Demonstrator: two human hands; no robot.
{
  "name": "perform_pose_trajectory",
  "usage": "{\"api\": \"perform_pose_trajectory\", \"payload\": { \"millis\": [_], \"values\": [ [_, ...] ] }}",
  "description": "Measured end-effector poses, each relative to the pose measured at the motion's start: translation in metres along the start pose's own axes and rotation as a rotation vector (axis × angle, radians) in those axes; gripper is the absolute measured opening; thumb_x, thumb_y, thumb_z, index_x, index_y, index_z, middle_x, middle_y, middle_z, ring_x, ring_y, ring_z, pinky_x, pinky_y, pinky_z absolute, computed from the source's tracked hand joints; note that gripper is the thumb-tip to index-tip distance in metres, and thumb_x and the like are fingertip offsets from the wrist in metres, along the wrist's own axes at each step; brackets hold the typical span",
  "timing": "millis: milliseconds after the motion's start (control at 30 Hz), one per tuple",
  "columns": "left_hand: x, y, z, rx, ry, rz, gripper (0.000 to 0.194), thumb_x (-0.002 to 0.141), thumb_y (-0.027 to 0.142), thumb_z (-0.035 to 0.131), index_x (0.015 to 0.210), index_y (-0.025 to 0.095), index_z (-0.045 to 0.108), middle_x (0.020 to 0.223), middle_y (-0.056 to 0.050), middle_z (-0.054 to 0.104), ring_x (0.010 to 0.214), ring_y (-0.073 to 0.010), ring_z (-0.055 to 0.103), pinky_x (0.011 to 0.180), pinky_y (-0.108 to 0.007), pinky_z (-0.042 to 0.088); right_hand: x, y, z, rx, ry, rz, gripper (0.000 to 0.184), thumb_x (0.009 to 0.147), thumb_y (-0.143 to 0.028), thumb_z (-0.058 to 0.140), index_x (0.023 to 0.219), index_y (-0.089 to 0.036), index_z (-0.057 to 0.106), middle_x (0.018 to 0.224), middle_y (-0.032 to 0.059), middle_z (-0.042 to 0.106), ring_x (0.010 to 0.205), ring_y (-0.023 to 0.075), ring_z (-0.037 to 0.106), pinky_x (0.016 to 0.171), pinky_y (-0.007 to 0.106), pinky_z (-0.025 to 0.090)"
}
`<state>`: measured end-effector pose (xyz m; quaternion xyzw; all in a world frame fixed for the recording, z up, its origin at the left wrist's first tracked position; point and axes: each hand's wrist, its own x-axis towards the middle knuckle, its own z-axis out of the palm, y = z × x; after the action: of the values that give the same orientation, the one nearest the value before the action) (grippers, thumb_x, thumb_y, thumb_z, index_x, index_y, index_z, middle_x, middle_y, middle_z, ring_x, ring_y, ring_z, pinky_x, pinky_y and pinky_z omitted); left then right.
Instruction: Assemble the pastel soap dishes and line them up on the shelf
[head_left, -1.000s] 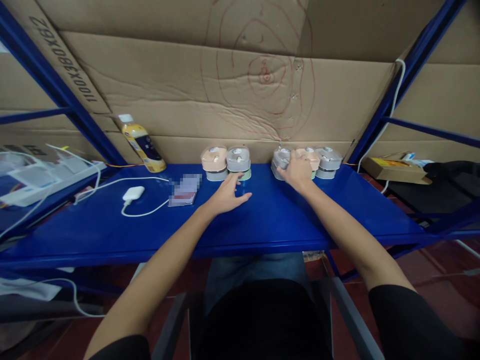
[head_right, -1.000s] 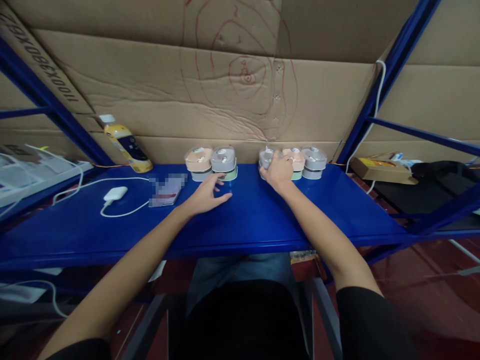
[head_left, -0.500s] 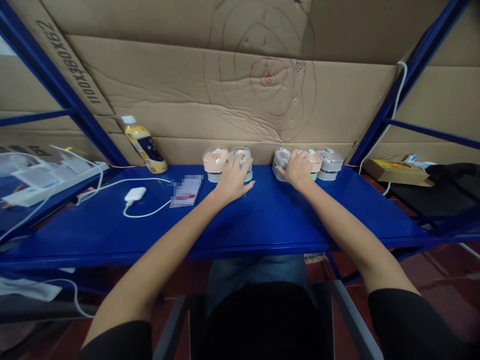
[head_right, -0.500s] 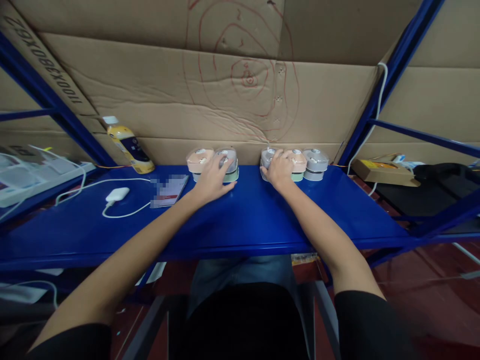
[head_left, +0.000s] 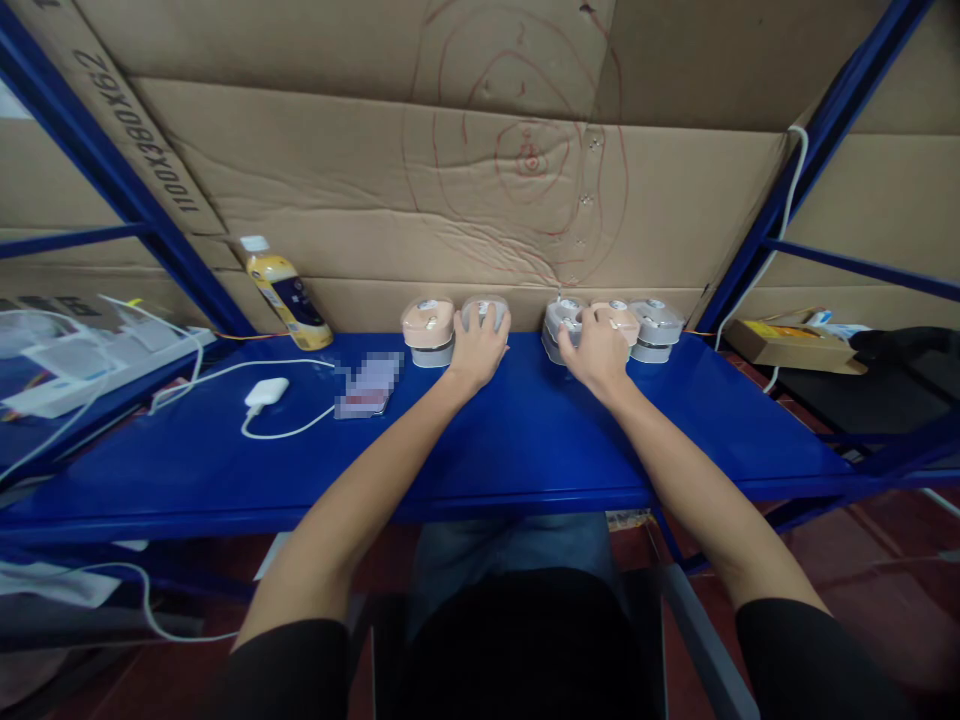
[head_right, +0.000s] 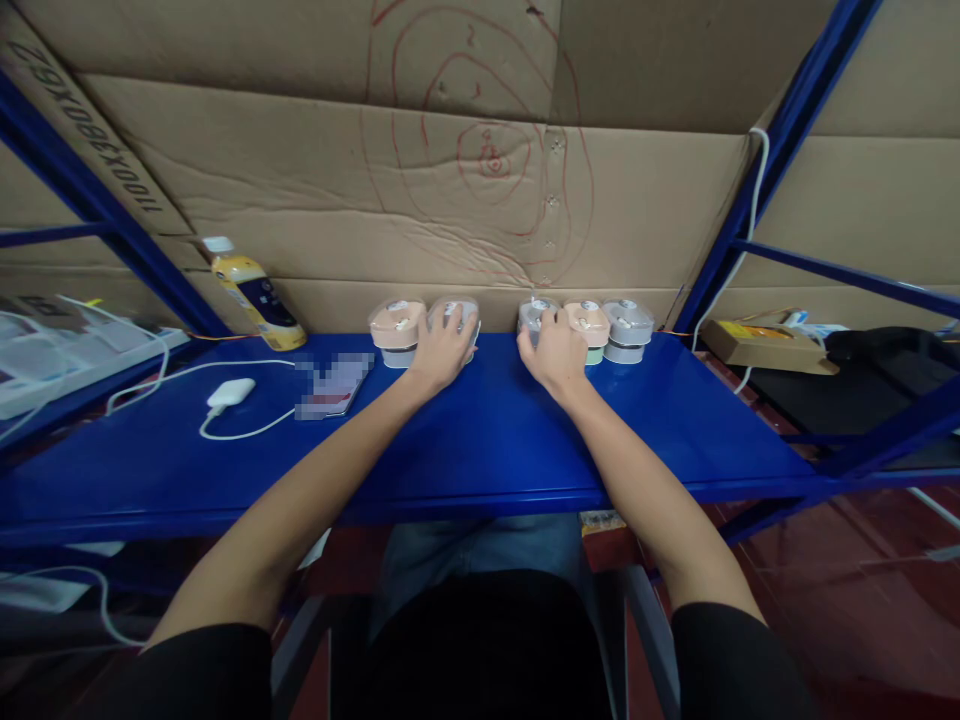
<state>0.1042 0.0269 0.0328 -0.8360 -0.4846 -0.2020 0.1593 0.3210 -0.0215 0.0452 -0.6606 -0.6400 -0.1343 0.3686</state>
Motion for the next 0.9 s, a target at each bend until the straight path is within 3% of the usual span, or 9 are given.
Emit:
{"api": "perform_pose_trajectory", "payload": {
  "millis": [67,133,233,300,400,533,667,800,900],
  "values": [
    [-0.015,-0.002,-0.007,-0.074,0.038,0.146,0.063,0.108,0.027,0.058,0.168,0.012,0.045,0.175,-0.028,0.042,0.165,-0.0510,0.031,0.130,-0.077,0.023,0.004,0.010,0.000,0.168,0.037,-0.074,0.038,0.103,-0.049,0.056,0.117,-0.017,0.072,0.118,0.0190,0.073,0.103,0.0346,0.070,0.095,0.054,0.057],
    [-0.035,-0.005,-0.014,-0.192,0.058,0.325,0.069,0.110,0.039,0.060,0.170,0.013,0.039,0.174,-0.027,0.043,0.166,-0.0468,0.034,0.133,-0.070,0.029,0.006,0.020,-0.002,0.363,-0.021,-0.224,0.043,0.099,-0.058,0.064,0.121,-0.021,0.072,0.122,0.0161,0.073,0.112,0.0339,0.070,0.103,0.054,0.056],
    [-0.068,-0.006,-0.019,-0.374,0.046,0.544,0.088,0.111,0.055,0.058,0.178,0.013,0.017,0.176,-0.026,0.040,0.166,-0.0407,0.038,0.136,-0.060,0.034,0.005,0.029,-0.005,0.556,-0.327,-0.496,0.085,0.078,-0.074,0.085,0.145,-0.026,0.065,0.158,0.0168,0.060,0.147,0.0395,0.056,0.120,0.060,0.047],
    [-0.085,-0.007,-0.019,-0.437,0.000,0.605,0.093,0.111,0.056,0.058,0.179,0.016,0.008,0.178,-0.025,0.039,0.167,-0.0391,0.038,0.137,-0.059,0.033,0.000,0.031,-0.003,0.588,-0.566,-0.591,0.107,0.068,-0.077,0.091,0.158,-0.029,0.057,0.170,0.0159,0.050,0.156,0.0410,0.047,0.127,0.061,0.040],
    [-0.098,-0.010,-0.012,-0.516,-0.094,0.568,0.101,0.106,0.053,0.068,0.180,0.020,0.009,0.180,-0.022,0.034,0.168,-0.0396,0.033,0.139,-0.058,0.032,-0.012,0.025,0.002,0.574,-0.735,-0.628,0.104,0.069,-0.074,0.093,0.156,-0.028,0.059,0.155,0.0152,0.061,0.143,0.0390,0.058,0.122,0.059,0.046],
    [-0.098,-0.019,0.000,-0.650,-0.167,0.341,0.122,0.088,0.053,0.087,0.179,0.018,0.014,0.183,-0.025,0.025,0.170,-0.0437,0.028,0.137,-0.060,0.033,-0.026,0.010,0.007,0.451,-0.714,-0.562,0.103,0.066,-0.072,0.096,0.148,-0.019,0.063,0.130,0.0147,0.063,0.118,0.0362,0.066,0.106,0.055,0.056],
    [-0.094,-0.023,0.008,-0.803,-0.246,0.161,0.134,0.075,0.061,0.095,0.177,0.018,0.020,0.175,-0.027,0.042,0.161,-0.0474,0.044,0.131,-0.065,0.039,-0.033,-0.001,0.007,0.388,-0.703,-0.503,0.107,0.066,-0.075,0.095,0.150,-0.018,0.060,0.127,0.0139,0.060,0.114,0.0346,0.065,0.102,0.052,0.057],
    [-0.095,-0.024,0.007,-0.926,-0.240,0.109,0.129,0.076,0.056,0.094,0.177,0.021,0.021,0.159,-0.023,0.061,0.144,-0.0425,0.064,0.121,-0.062,0.051,-0.022,0.011,-0.003,0.436,-0.660,-0.471,0.093,0.074,-0.077,0.088,0.145,-0.021,0.065,0.121,0.0122,0.066,0.110,0.0317,0.067,0.099,0.049,0.057],
    [-0.097,-0.025,0.003,-0.880,-0.210,0.165,0.102,0.081,0.052,0.091,0.168,0.024,0.044,0.151,-0.017,0.066,0.143,-0.0391,0.064,0.123,-0.059,0.050,-0.008,0.036,-0.014,0.479,-0.616,-0.355,0.072,0.090,-0.076,0.074,0.138,-0.024,0.069,0.125,0.0122,0.074,0.111,0.0319,0.070,0.099,0.048,0.058]
  ]
}}
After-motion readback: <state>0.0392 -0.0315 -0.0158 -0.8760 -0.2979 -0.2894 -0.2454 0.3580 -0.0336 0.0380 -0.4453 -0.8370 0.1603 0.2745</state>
